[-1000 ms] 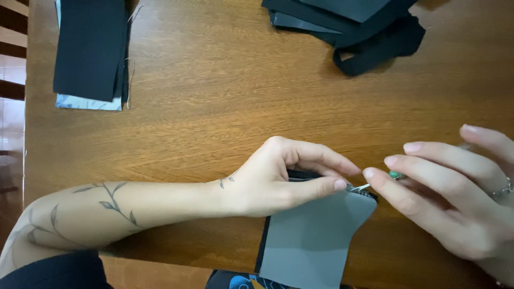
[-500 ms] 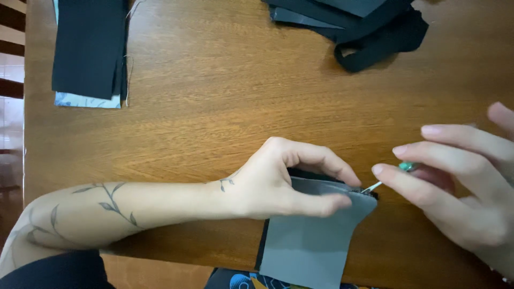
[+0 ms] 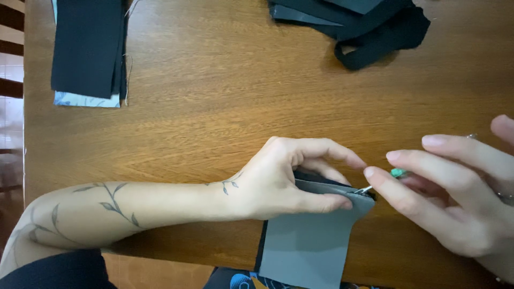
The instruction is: Preparing fabric pieces by aligning them and using a seam ripper to remove threads
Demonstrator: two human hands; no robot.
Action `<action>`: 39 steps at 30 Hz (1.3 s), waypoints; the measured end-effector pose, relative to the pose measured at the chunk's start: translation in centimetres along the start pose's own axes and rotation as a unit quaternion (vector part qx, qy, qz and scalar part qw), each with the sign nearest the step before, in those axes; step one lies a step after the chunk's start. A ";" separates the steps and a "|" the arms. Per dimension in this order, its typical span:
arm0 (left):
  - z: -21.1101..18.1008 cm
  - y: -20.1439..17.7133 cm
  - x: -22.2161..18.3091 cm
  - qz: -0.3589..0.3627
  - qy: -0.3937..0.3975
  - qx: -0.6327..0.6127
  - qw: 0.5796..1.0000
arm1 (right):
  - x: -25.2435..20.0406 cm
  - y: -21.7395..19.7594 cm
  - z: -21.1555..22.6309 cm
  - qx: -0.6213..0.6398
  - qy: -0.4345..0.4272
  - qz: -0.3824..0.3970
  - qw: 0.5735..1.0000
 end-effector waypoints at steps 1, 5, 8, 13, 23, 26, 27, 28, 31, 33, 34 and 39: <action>0.0 0.1 0.0 0.003 -0.002 -0.004 1.000 | 0.0 0.0 0.0 0.000 0.005 -0.005 1.000; 0.2 0.2 0.0 0.010 0.004 -0.007 1.000 | 1.2 0.9 0.1 0.076 0.043 0.022 0.996; 0.0 0.1 0.0 0.007 0.006 -0.020 1.000 | 1.0 1.8 -0.6 0.134 0.107 0.026 0.985; 0.0 0.0 0.1 0.002 -0.015 -0.020 1.000 | 0.9 1.1 -0.9 0.094 0.084 0.028 0.992; 0.3 0.0 0.1 0.001 -0.015 -0.023 1.000 | 0.4 0.1 -0.1 -0.001 0.023 -0.002 1.000; 0.1 0.1 0.1 0.008 -0.005 -0.016 1.000 | 0.4 0.1 0.2 -0.013 0.001 0.002 1.000; 0.1 0.1 0.1 0.010 -0.003 -0.019 1.000 | 0.4 0.0 0.2 -0.014 0.002 -0.002 1.000; 0.1 0.1 0.1 0.011 -0.001 -0.023 1.000 | 0.3 0.0 0.2 -0.014 0.003 -0.005 1.000; 0.2 0.0 0.1 0.006 -0.001 -0.030 1.000 | 0.4 0.0 0.3 -0.028 0.000 -0.013 1.000; 0.1 0.1 0.1 0.009 -0.005 -0.025 1.000 | 0.4 0.0 0.3 -0.017 0.004 -0.009 1.000; 0.1 0.1 0.1 0.011 -0.009 -0.020 1.000 | 0.4 0.1 0.2 -0.006 0.008 -0.006 1.000; 0.3 0.1 0.1 0.011 -0.005 -0.008 1.000 | 1.2 0.9 0.0 0.056 0.040 0.017 0.997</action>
Point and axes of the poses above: each hand's wrist, its own x-axis towards the middle knuckle, its own y-axis out of the palm, z = x × y, the point moved 10 cm from there along x, towards the middle knuckle, and after that the axes turned 14 degrees about -x, right-handed, at the moved point
